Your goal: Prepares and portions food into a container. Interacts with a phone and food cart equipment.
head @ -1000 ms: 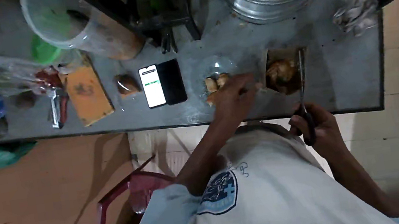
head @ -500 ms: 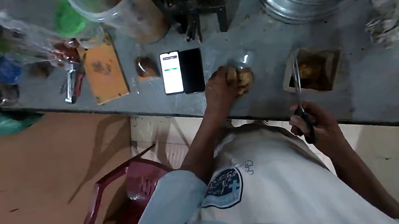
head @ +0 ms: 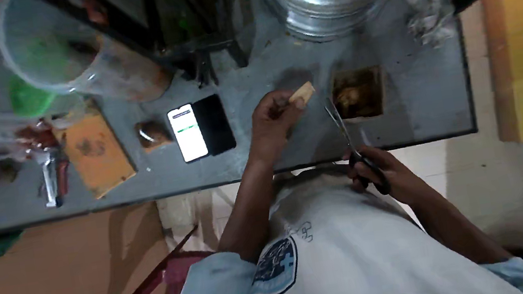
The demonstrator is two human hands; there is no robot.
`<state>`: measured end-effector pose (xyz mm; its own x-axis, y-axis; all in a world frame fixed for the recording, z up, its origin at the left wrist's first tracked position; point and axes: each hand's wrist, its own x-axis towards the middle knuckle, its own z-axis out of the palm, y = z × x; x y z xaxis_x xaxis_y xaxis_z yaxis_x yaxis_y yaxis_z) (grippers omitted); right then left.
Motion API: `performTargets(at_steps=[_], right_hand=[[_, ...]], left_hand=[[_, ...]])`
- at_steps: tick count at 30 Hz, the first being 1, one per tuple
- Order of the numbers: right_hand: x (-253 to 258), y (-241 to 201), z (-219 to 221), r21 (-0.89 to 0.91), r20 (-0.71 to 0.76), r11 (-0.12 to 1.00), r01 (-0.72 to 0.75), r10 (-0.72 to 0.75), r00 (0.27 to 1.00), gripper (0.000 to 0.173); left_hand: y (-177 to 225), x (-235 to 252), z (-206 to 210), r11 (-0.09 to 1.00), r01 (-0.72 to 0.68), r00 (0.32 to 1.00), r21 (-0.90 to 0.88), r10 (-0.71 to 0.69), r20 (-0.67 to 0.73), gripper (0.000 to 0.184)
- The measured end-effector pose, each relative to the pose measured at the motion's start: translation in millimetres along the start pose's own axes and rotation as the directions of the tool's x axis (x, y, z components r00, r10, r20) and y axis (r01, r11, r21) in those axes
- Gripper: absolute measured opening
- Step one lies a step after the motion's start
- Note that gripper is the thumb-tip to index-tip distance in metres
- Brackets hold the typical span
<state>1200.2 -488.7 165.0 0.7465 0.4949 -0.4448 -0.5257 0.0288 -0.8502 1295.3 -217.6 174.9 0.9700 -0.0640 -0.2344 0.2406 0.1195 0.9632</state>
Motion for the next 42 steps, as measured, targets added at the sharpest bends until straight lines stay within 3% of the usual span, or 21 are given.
performTargets(at_steps=[3,7,13,17,20,23,26,28,31,34,38,42], right_hand=[[-8,-3,-7,0.089,-0.044,0.996,0.027,-0.023,0.999,0.05],[-14,-3,-15,0.146,-0.084,0.985,0.087,-0.076,0.994,0.05],[-20,2,-15,0.149,-0.119,0.985,0.084,-0.067,0.991,0.044],[-24,5,-16,0.149,-0.132,0.986,0.073,-0.053,0.99,0.041],[-28,3,-22,0.128,-0.167,0.988,0.086,-0.064,0.984,0.041],[-35,1,-33,0.102,-0.235,0.986,0.135,-0.109,0.966,0.045],[-39,-2,-43,0.073,-0.306,0.989,0.128,-0.1,0.947,0.047],[-42,-4,-47,0.064,-0.332,0.99,0.129,-0.101,0.938,0.045],[-45,-3,-48,0.063,-0.35,0.988,0.14,-0.11,0.93,0.044],[-46,2,-46,0.056,-0.346,0.988,0.147,-0.119,0.931,0.045],[-41,7,-39,0.015,-0.309,0.988,0.154,-0.142,0.94,0.04],[-36,4,-31,-0.023,-0.285,0.994,0.11,-0.112,0.952,0.048]], left_hand=[[7,8,11,0.934,0.208,0.978,-0.291,-0.191,0.086,0.026],[8,17,17,0.82,0.361,0.932,-0.445,-0.304,0.195,0.032],[3,21,27,0.827,0.388,0.918,-0.407,-0.306,0.253,0.033],[3,22,35,0.847,0.383,0.922,-0.37,-0.323,0.215,0.032],[7,22,44,0.948,0.253,0.963,-0.19,-0.229,0.141,0.02],[12,28,58,0.983,-0.025,0.987,0.183,-0.005,0.162,0.029],[10,39,77,0.803,-0.256,0.959,0.539,0.14,0.248,0.04],[10,47,91,0.653,-0.356,0.93,0.669,0.177,0.323,0.041],[8,59,111,0.544,-0.416,0.9,0.728,0.134,0.414,0.042],[-1,56,119,0.506,-0.507,0.855,0.698,0.195,0.48,0.044],[2,13,91,0.567,-0.446,0.892,0.693,0.221,0.394,0.036],[-9,-28,16,0.594,-0.206,0.971,0.777,0.225,0.086,0.033]])
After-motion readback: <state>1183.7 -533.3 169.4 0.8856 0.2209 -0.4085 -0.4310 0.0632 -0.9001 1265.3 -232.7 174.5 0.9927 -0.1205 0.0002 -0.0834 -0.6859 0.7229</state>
